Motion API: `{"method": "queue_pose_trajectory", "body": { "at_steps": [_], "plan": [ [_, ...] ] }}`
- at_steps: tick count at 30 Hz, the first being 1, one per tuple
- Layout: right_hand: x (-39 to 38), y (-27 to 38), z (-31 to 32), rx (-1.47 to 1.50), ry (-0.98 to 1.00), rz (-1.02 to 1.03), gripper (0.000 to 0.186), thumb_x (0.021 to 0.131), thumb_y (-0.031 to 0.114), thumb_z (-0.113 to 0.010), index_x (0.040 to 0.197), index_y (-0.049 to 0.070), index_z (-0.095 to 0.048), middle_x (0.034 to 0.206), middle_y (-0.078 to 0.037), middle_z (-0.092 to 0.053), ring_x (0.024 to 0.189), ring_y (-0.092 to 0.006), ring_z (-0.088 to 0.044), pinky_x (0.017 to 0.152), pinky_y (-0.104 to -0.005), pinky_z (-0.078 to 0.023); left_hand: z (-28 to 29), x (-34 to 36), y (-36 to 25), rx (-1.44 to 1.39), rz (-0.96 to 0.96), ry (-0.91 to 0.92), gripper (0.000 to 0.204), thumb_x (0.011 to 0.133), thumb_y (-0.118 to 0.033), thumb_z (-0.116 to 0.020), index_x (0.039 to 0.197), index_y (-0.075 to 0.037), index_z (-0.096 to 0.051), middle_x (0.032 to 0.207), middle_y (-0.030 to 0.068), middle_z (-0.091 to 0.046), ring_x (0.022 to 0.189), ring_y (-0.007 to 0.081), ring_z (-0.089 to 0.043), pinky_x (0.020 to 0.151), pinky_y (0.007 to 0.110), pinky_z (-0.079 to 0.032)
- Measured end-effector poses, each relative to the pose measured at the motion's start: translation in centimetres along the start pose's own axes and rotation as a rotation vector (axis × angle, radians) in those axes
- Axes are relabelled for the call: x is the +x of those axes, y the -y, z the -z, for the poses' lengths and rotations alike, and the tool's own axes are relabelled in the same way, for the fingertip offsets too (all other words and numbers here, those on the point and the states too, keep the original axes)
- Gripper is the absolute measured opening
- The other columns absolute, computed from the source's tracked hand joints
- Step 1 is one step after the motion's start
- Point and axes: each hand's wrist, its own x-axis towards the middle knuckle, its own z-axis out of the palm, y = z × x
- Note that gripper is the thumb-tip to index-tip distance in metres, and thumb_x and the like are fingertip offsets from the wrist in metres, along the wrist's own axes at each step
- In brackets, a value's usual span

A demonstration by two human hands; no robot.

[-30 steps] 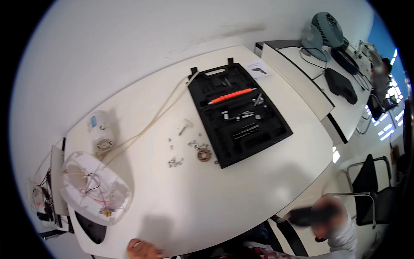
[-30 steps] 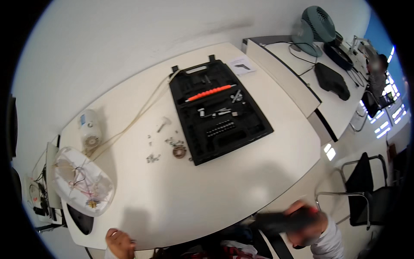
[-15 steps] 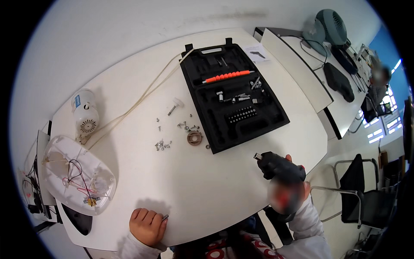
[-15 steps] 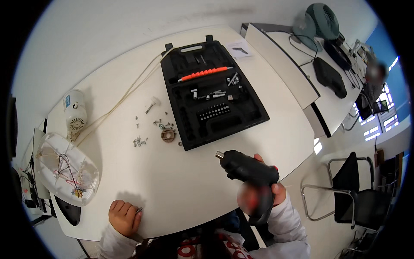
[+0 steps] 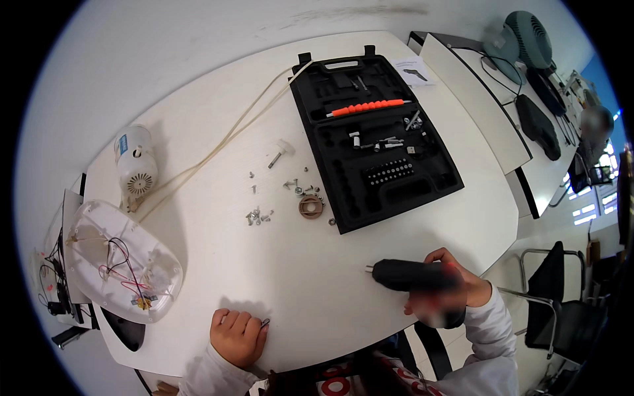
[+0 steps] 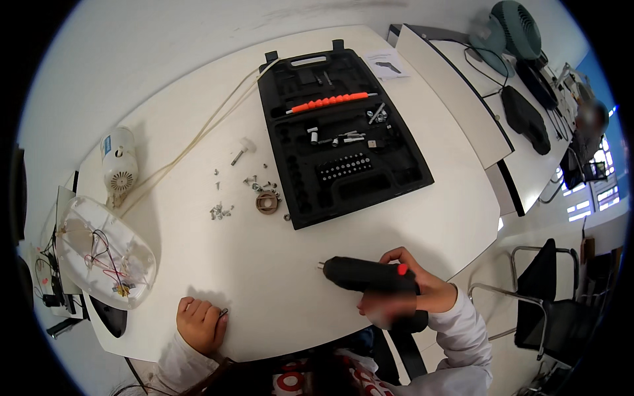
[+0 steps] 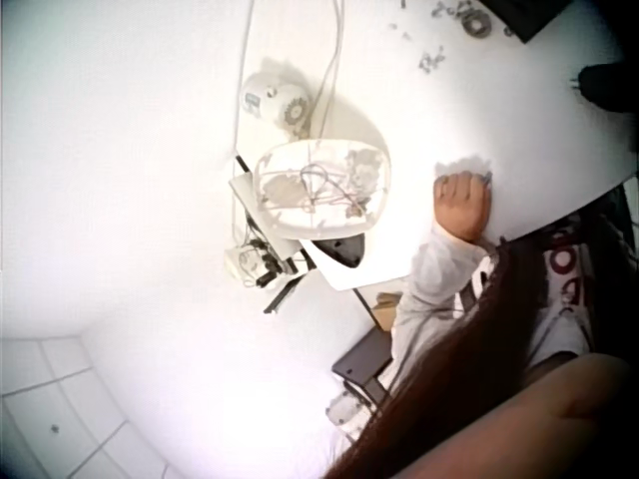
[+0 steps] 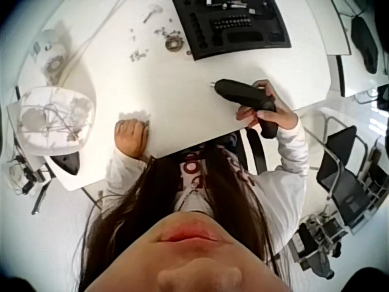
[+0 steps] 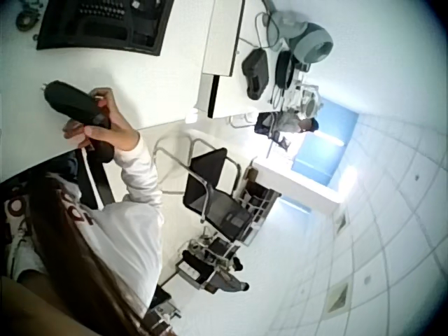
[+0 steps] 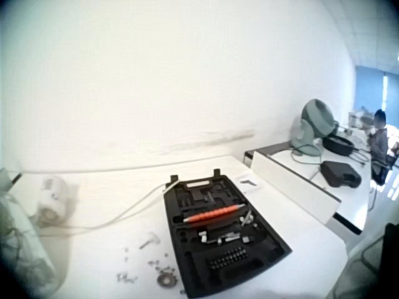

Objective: The person uses a cordless screwdriver to remove screws from a white plastic housing, then manipulates internal wires and components. They select different screwdriver bits from a toolkit and continue adjusting the device's internal parts.

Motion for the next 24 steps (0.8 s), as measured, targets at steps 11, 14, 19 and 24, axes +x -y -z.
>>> {"method": "queue_pose_trajectory", "body": {
  "at_steps": [11,14,19,24],
  "plan": [
    [1.9,3.2,-0.5,-1.021,-0.492,0.201,0.044,0.079,0.015,-0.062,0.118,0.001,-0.047,0.093,-0.015,-0.056,0.08,-0.0258,-0.057,0.071,-0.0302,-0.047,0.1,0.7,0.3,0.013,-0.015,0.03,0.019,0.065,-0.012,-0.066,0.066,-0.008,-0.047,0.061,0.0036,-0.049,0.055,0.0211,-0.048,0.052,0.033,-0.037],
    [1.6,4.9,-0.6,-1.263,-0.452,0.102,0.044,0.08,0.018,-0.062,0.118,0.001,-0.046,0.089,-0.015,-0.054,0.077,-0.0308,-0.055,0.069,-0.0313,-0.046,0.4,1.6,0.1,-0.109,0.044,-0.012,0.012,0.065,-0.006,-0.062,0.07,-0.004,-0.051,0.058,0.0068,-0.047,0.049,0.0264,-0.045,0.048,0.037,-0.035],
    [4.0,9.3,-1.5,-1.572,-0.418,0.213,0.035,0.077,0.015,-0.065,0.11,0.005,-0.057,0.092,-0.012,-0.057,0.075,-0.031,-0.058,0.068,-0.0354,-0.047,3.7,6.7,-0.8,-0.496,0.268,0.159,0.007,0.073,-0.004,-0.061,0.073,0.0,-0.056,0.06,0.0094,-0.052,0.049,0.0245,-0.05,0.047,0.032,-0.039],
    [11.5,11.4,1.6,-1.551,-0.227,0.638,0.028,0.073,0.004,-0.066,0.101,0.005,-0.062,0.086,-0.009,-0.059,0.077,-0.0271,-0.059,0.065,-0.0313,-0.047,6.0,16.1,-2.3,-0.363,0.026,0.038,0.011,0.08,-0.011,-0.062,0.075,-0.002,-0.057,0.062,0.008,-0.055,0.05,0.0231,-0.052,0.047,0.03,-0.041]
  ]
}}
